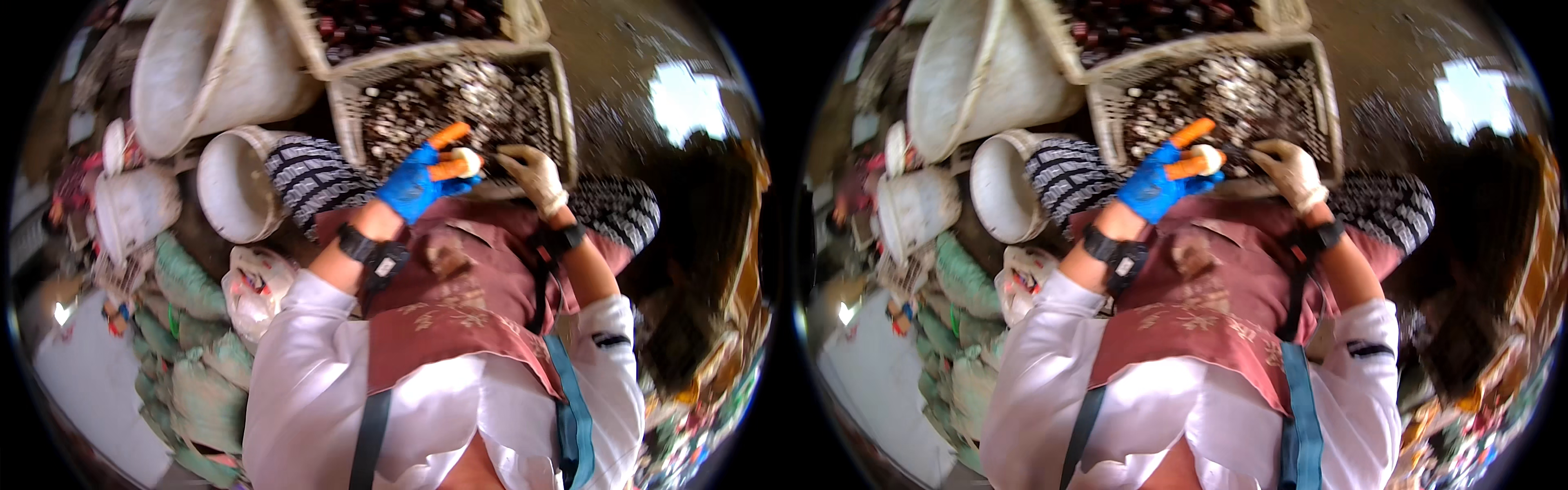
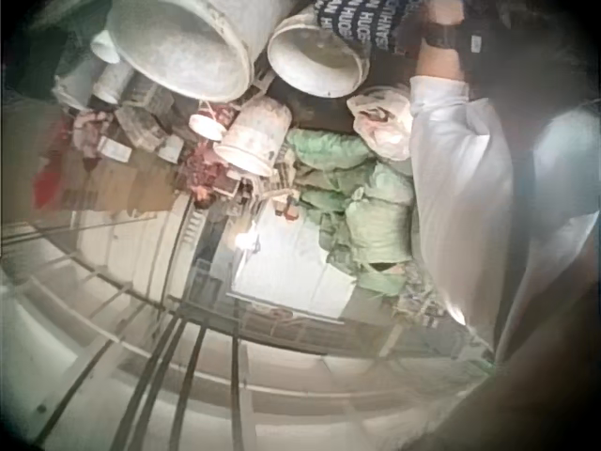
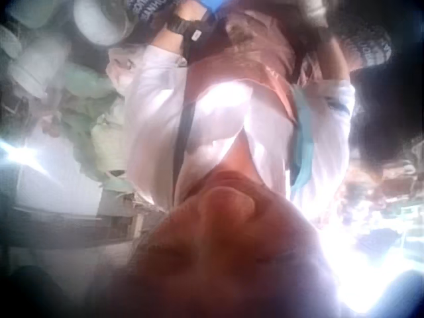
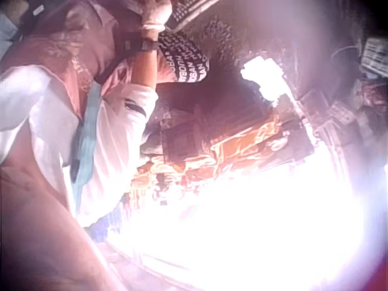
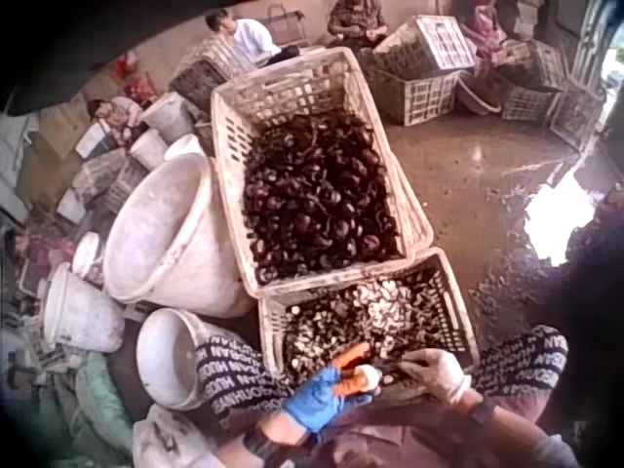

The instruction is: The person peels water chestnuts using a small knife, placing the peeled fruit into a white bucket and discarding the shells into a crate in their lap. They later stand up and walk through the processing facility.

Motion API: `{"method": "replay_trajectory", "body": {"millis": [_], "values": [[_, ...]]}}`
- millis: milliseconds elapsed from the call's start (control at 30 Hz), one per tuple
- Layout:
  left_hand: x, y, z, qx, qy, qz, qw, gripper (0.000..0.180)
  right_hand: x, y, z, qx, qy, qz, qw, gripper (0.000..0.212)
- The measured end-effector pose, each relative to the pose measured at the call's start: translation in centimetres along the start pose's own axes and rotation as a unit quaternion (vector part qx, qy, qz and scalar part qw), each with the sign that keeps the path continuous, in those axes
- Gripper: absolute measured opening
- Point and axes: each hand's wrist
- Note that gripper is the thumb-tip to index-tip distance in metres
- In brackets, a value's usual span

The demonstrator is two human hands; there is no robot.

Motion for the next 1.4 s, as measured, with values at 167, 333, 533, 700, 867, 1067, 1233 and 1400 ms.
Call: {"method": "replay_trajectory", "body": {"millis": [167, 333, 533, 700, 867, 1067, 1233, 1400], "values": [[-0.2, -2.2, 0.8, -0.050, 0.020, -0.127, 0.990, 0.036, -1.0, 0.2, 0.7, 0.007, -0.042, 0.108, 0.993, 0.022], [-5.0, -4.2, 2.1, 0.209, 0.014, 0.318, 0.925, 0.038, -0.8, 2.2, 0.2, 0.007, -0.038, 0.097, 0.995, 0.022], [-10.4, -15.7, 4.5, 0.315, -0.152, 0.729, 0.589, 0.031, 0.1, 0.6, 2.0, 0.046, -0.020, 0.234, 0.971, 0.021], [-6.5, -19.1, 7.2, 0.053, -0.272, 0.867, 0.415, 0.034, -0.1, 1.8, 1.8, 0.050, -0.032, 0.214, 0.975, 0.021], [-13.3, -20.4, 9.5, 0.162, -0.322, 0.707, 0.609, 0.058, 0.3, 3.1, 1.5, 0.070, -0.024, 0.266, 0.961, 0.020], [-7.6, -18.8, 6.3, 0.165, -0.277, 0.876, 0.360, 0.032, -1.5, 2.3, 1.7, -0.001, -0.031, 0.138, 0.990, 0.024], [-11.8, -18.4, 6.4, 0.307, -0.263, 0.766, 0.500, 0.037, -0.9, 2.9, 2.5, 0.003, -0.032, 0.168, 0.985, 0.022], [-13.8, -18.2, 7.2, 0.337, -0.186, 0.706, 0.594, 0.040, 0.2, 2.9, 3.3, -0.048, -0.034, 0.219, 0.974, 0.020]]}}
Point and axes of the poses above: each hand's wrist, its own z-axis towards the middle knuckle, its own x-axis out of the palm, y = z × x, and after that the axes turned 5 degrees about -z, right-handed
